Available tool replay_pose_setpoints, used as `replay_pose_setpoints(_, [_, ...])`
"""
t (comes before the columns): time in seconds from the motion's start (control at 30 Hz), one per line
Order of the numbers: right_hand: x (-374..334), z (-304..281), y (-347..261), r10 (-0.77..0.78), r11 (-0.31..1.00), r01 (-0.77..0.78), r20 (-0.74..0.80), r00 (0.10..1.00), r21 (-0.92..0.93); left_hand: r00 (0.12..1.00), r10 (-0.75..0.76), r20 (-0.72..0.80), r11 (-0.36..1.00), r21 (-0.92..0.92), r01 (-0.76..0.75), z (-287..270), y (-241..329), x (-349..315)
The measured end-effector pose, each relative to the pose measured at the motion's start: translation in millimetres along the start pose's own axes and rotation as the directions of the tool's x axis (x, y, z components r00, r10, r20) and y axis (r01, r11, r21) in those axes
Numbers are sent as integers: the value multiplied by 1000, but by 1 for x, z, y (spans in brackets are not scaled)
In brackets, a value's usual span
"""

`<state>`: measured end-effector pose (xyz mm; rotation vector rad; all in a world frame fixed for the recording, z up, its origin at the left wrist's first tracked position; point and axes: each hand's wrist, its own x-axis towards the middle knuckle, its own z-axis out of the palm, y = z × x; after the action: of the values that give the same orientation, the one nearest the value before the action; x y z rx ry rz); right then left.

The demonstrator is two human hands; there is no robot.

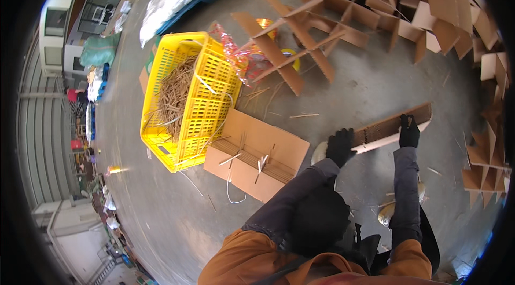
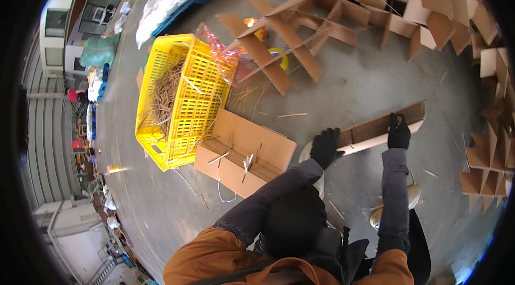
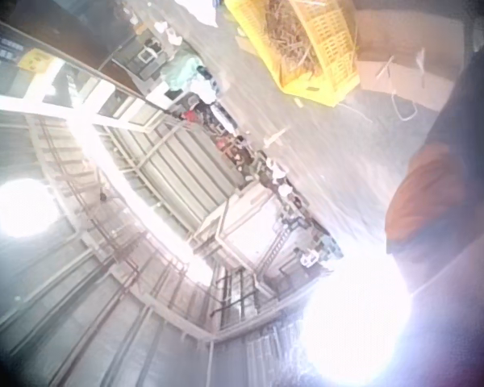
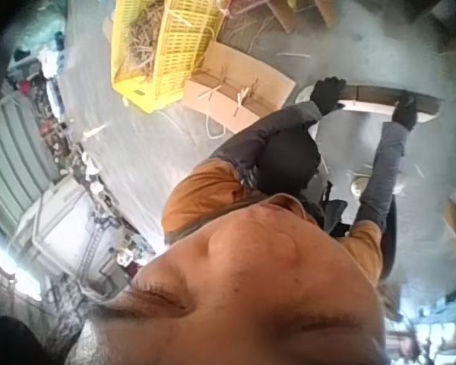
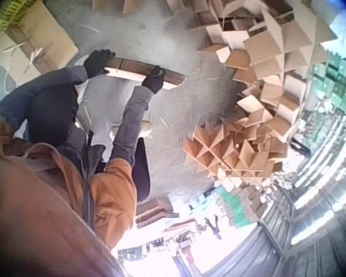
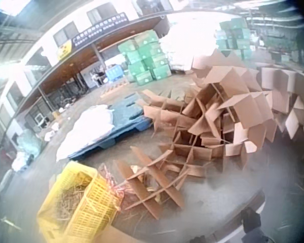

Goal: The person assembles cardboard dividers by hand, slotting rectangular pieces together to form a grid, and then bundles groups of dividers together.

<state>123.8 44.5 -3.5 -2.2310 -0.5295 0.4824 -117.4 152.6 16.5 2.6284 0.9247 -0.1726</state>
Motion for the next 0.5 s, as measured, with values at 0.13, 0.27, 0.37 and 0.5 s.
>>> replay_pose_setpoints(0.13, [42, 3, 56, -576, 760, 502, -70, 815, -412, 981, 156, -119, 988, 14, -155, -15, 25, 29])
replay_pose_setpoints(0.27, [22, -13, 33, -113, 981, 147, 247, 962, -126, 933, 317, -170, 945, -28, -326, -7, 46, 45])
replay_pose_setpoints(0.37, [-20, -22, 12, -85, 874, 192, 250, 964, -446, 957, 286, -49, 956, -46, -288, 26, 58, 42])
replay_pose_setpoints(0.5, [-49, -52, 5, -34, 851, 240, 408, 912, -468, 907, 420, 11, 895, 164, -416, 28, 57, 30])
